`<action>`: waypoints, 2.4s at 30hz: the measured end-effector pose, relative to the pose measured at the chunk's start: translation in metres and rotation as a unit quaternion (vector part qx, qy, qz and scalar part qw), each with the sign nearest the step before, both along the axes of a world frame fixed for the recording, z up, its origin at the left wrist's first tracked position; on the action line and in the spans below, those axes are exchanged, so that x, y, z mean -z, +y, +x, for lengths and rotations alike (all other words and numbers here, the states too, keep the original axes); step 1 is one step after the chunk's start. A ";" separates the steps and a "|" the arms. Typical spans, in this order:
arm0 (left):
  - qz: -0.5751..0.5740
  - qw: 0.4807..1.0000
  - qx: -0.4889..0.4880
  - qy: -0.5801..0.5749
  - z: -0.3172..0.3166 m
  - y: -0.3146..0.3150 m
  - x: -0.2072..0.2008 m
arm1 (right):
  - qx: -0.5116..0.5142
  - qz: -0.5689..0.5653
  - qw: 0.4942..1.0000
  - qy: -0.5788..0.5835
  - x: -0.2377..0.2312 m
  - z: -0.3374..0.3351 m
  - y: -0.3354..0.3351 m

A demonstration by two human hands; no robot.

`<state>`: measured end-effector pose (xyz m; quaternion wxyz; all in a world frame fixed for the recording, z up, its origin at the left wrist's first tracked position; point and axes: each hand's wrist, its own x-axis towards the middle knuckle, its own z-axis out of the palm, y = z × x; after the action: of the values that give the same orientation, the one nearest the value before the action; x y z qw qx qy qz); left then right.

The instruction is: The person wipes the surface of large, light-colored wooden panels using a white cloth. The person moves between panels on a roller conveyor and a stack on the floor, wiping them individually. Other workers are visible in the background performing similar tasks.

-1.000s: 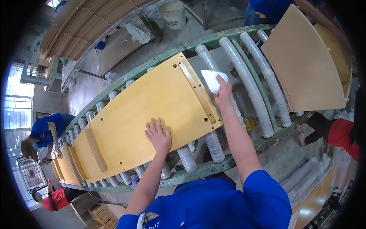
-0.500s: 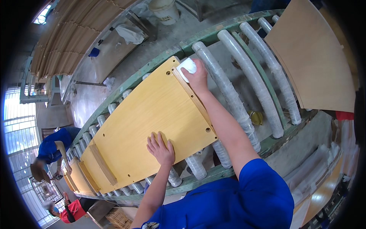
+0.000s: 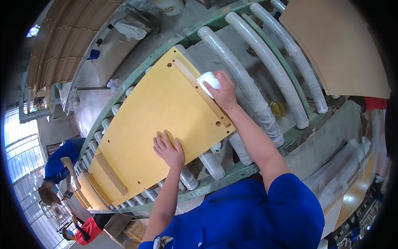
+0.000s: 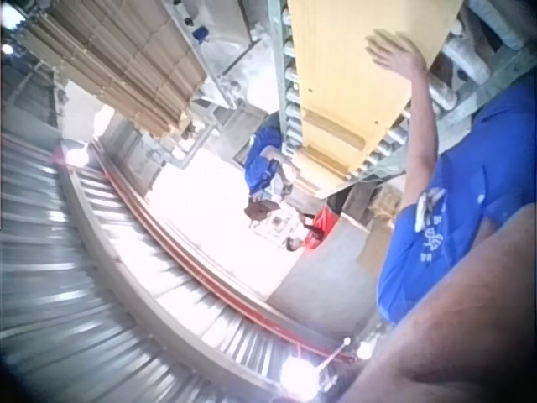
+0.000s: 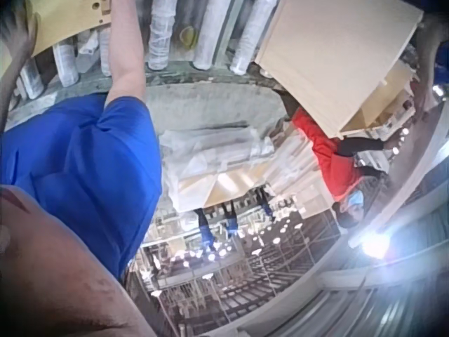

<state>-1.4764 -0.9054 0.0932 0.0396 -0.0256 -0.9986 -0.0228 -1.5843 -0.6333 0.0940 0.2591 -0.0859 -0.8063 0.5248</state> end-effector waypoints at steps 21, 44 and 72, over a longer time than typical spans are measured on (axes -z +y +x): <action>-0.006 1.000 -0.018 -0.004 0.002 0.003 0.003 | 0.029 -0.324 0.934 -0.147 -0.014 0.156 0.050; 0.062 0.996 -0.052 -0.022 0.001 -0.004 -0.006 | -0.077 0.001 0.995 -0.058 -0.035 -0.159 -0.002; 0.047 0.998 -0.040 0.000 0.000 -0.002 -0.003 | -0.122 0.119 0.982 -0.082 -0.040 -0.060 0.026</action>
<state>-1.4760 -0.9071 0.0961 0.0417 0.0161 -0.9967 -0.0677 -1.6439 -0.6074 0.1336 0.1343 0.0021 -0.8857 0.4443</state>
